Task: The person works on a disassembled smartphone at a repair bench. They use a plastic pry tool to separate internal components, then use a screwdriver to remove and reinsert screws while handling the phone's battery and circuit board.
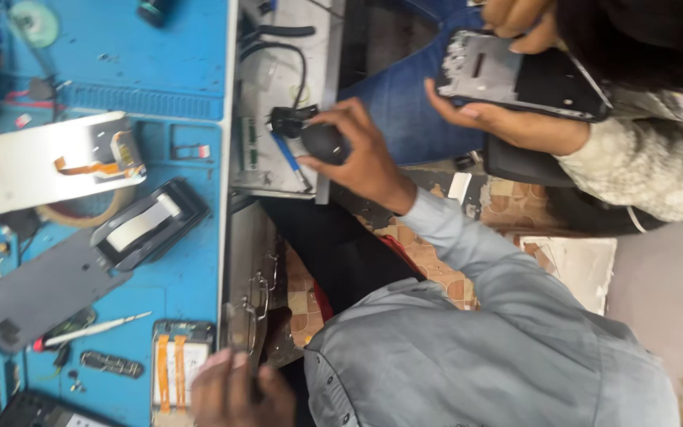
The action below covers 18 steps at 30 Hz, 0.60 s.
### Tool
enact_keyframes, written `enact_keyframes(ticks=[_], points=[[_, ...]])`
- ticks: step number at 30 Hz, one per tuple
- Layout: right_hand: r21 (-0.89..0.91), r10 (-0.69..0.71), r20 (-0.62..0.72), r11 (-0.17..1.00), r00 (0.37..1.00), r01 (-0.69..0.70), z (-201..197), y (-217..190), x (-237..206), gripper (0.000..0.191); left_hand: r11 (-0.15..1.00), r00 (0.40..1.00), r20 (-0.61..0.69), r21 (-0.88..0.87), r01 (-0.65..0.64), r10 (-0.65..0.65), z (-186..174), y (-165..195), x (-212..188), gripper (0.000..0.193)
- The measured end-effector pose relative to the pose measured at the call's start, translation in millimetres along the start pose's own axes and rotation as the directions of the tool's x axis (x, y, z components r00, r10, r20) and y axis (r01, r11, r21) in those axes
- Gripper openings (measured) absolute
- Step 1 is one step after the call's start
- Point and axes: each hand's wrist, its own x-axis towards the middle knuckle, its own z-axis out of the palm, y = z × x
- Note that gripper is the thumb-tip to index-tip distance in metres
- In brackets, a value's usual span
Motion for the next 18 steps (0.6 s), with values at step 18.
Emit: enact_keyframes(ticks=[18], points=[[0.271, 0.228, 0.163, 0.925, 0.96, -0.266, 8, 36, -12, 0.041, 0.998, 0.844, 0.535, -0.07, 0.002, 0.036, 202, 15, 164, 0.053]])
